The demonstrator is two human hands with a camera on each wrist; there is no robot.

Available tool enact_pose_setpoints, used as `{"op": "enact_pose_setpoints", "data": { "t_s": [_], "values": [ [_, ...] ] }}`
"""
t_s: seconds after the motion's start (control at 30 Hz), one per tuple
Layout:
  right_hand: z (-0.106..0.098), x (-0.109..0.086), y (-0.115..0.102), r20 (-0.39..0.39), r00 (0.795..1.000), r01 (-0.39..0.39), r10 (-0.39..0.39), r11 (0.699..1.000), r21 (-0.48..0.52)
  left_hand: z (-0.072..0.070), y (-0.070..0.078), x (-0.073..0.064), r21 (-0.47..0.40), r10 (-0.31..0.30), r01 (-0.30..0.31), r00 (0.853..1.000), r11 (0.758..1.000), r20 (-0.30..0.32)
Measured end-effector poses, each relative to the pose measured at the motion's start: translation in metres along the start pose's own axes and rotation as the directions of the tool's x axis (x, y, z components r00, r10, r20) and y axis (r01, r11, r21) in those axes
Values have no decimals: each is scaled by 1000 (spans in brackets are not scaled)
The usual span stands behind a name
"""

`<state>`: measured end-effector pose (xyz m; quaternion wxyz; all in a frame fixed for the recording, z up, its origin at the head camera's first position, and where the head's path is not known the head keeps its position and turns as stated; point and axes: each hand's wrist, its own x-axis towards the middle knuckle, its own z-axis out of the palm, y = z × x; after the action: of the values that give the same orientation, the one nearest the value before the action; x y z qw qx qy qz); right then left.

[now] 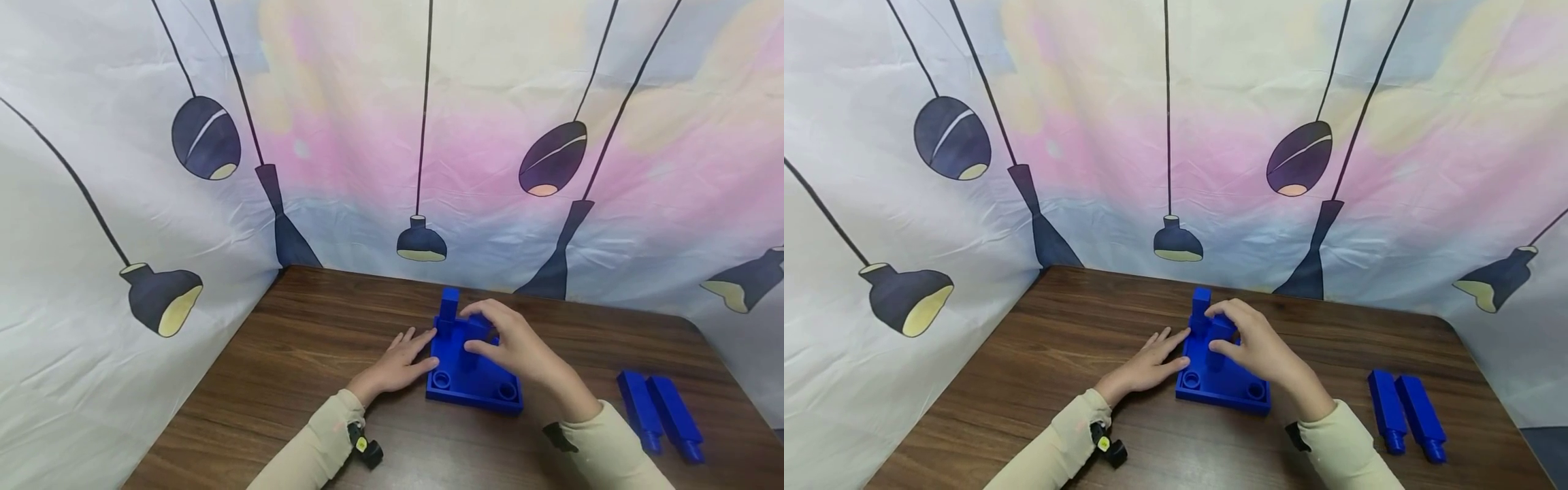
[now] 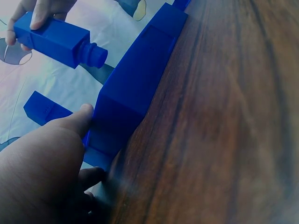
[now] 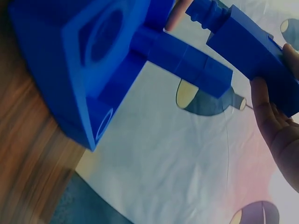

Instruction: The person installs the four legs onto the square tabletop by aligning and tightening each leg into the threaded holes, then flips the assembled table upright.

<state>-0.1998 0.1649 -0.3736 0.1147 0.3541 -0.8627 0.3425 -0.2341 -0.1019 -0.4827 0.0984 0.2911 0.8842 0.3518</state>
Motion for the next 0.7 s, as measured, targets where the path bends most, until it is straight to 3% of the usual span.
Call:
{"op": "enact_pose_setpoints", "data": {
  "t_s": [0.47, 0.7],
  "values": [
    [26, 5, -10, 33, 997, 60, -63, 995, 79, -1, -1, -2, 2, 13, -13, 1000, 1000, 9],
    [36, 5, -13, 62, 997, 47, -52, 996, 80, -2, -2, -2, -5, 18, -18, 1000, 1000, 13]
  ]
}}
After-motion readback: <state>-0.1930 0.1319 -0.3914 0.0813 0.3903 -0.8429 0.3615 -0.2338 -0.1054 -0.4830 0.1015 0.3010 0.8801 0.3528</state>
